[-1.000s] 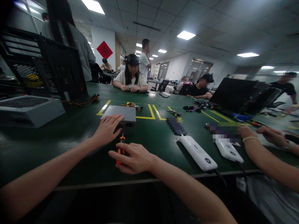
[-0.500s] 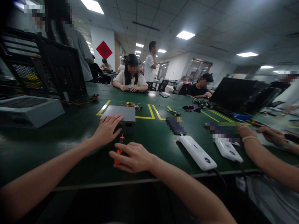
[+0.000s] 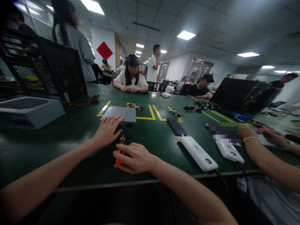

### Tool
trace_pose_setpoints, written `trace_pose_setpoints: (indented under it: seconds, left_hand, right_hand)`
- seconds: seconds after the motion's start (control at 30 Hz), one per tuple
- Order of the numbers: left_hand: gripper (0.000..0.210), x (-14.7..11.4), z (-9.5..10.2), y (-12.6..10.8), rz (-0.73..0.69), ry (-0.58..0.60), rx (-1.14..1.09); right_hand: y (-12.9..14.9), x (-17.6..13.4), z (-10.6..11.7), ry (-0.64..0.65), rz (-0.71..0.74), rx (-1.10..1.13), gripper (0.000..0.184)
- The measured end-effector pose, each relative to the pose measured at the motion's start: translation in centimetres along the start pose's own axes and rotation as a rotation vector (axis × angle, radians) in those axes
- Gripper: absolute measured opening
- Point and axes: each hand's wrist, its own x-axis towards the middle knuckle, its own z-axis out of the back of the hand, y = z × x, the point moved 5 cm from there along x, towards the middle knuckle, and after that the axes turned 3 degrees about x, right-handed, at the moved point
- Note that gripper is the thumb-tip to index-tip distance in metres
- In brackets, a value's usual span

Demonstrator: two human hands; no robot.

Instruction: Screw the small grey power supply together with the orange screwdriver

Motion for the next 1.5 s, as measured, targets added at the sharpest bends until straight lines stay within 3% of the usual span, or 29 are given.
trace_pose_setpoints:
  seconds: [0.2, 0.37, 0.5, 0.63, 0.87, 1.07, 1.27, 1.5]
  left_hand:
    - [0.046, 0.03, 0.15, -0.08, -0.006, -0.003, -0.004]
    - [0.047, -0.01, 0.00, -0.03, -0.001, -0.001, -0.011]
    - [0.047, -0.03, -0.08, 0.03, -0.001, -0.004, -0.007]
    - [0.047, -0.05, -0.11, 0.10, -0.007, -0.005, -0.003]
    - [0.045, -0.08, -0.30, 0.16, -0.001, -0.002, 0.005]
    - [0.047, -0.06, -0.21, 0.05, 0.001, 0.002, 0.012]
    - [0.046, -0.08, -0.06, -0.02, 0.003, -0.005, -0.005]
    - [0.047, -0.08, 0.01, 0.01, 0.003, 0.002, -0.016]
  right_hand:
    - [-0.34, -0.07, -0.21, 0.000, -0.067, 0.089, 0.033]
    - [-0.03, -0.17, -0.41, 0.070, -0.011, 0.013, 0.036]
    - [-0.17, -0.36, -0.20, -0.013, -0.018, 0.004, 0.027]
    - [-0.68, -0.47, 0.08, -0.085, -0.100, 0.103, 0.034]
    - [-0.15, 0.07, 0.52, -0.040, -0.036, -0.028, 0.029]
    - [-0.57, -0.19, 0.19, -0.081, -0.095, 0.074, 0.033]
    - [-0.10, -0.29, -0.03, 0.006, -0.019, -0.003, 0.035]
    - [-0.61, -0.39, 0.03, -0.076, -0.092, 0.096, 0.034]
